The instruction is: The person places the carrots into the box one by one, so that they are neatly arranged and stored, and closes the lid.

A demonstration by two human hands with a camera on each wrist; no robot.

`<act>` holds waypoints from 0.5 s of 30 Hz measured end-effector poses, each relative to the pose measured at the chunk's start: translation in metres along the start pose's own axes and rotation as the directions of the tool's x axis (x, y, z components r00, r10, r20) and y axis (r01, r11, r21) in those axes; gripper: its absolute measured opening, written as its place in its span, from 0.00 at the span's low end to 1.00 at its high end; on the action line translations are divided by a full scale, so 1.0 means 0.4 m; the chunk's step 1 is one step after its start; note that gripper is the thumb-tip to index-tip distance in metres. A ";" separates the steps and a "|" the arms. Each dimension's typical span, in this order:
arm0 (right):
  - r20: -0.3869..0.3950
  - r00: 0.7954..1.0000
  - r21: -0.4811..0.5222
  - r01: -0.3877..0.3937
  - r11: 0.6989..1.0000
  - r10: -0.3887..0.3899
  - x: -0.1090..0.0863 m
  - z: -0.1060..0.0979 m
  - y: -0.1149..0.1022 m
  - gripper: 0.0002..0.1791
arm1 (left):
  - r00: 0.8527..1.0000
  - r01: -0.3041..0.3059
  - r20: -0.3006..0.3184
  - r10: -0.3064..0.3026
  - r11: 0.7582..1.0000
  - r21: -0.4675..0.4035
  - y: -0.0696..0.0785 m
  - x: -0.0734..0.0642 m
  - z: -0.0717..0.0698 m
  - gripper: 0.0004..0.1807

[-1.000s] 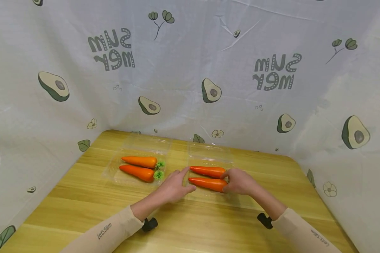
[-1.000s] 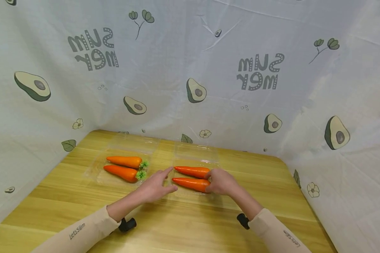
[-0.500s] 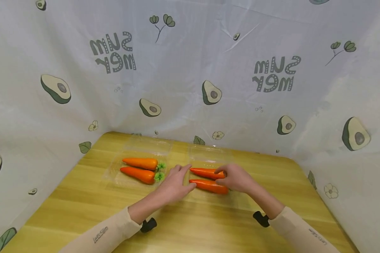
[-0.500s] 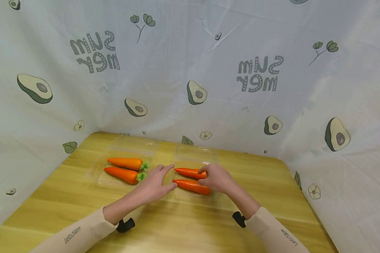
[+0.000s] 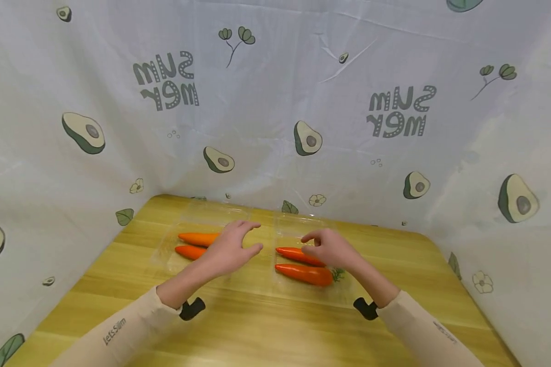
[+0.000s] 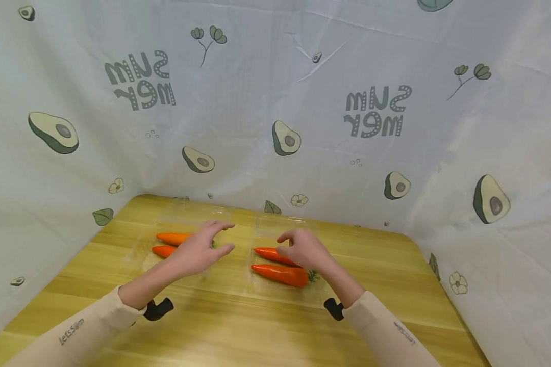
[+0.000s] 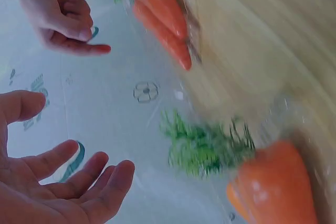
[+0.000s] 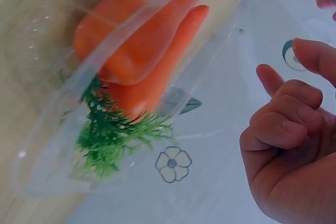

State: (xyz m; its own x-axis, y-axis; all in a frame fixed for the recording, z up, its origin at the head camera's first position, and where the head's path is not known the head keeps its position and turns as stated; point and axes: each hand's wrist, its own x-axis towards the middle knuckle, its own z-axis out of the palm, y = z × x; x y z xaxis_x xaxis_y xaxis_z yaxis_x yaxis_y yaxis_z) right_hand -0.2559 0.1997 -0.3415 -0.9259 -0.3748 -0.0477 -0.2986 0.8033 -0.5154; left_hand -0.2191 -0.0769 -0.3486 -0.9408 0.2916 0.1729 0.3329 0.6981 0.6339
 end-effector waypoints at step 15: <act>0.044 0.999 0.040 0.011 0.999 -0.013 0.065 -0.014 -0.060 0.18 | 1.000 -0.005 0.017 0.006 0.999 -0.045 -0.135 0.020 -0.170 0.30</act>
State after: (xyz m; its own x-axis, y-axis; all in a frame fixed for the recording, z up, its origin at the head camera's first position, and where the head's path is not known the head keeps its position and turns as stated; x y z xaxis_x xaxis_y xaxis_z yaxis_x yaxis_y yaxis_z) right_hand -0.2741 0.1732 -0.3255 -0.9109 -0.4051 -0.0785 -0.2994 0.7797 -0.5499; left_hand -0.2490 -0.1568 -0.3303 -0.9377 0.3063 0.1639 0.3342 0.6666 0.6663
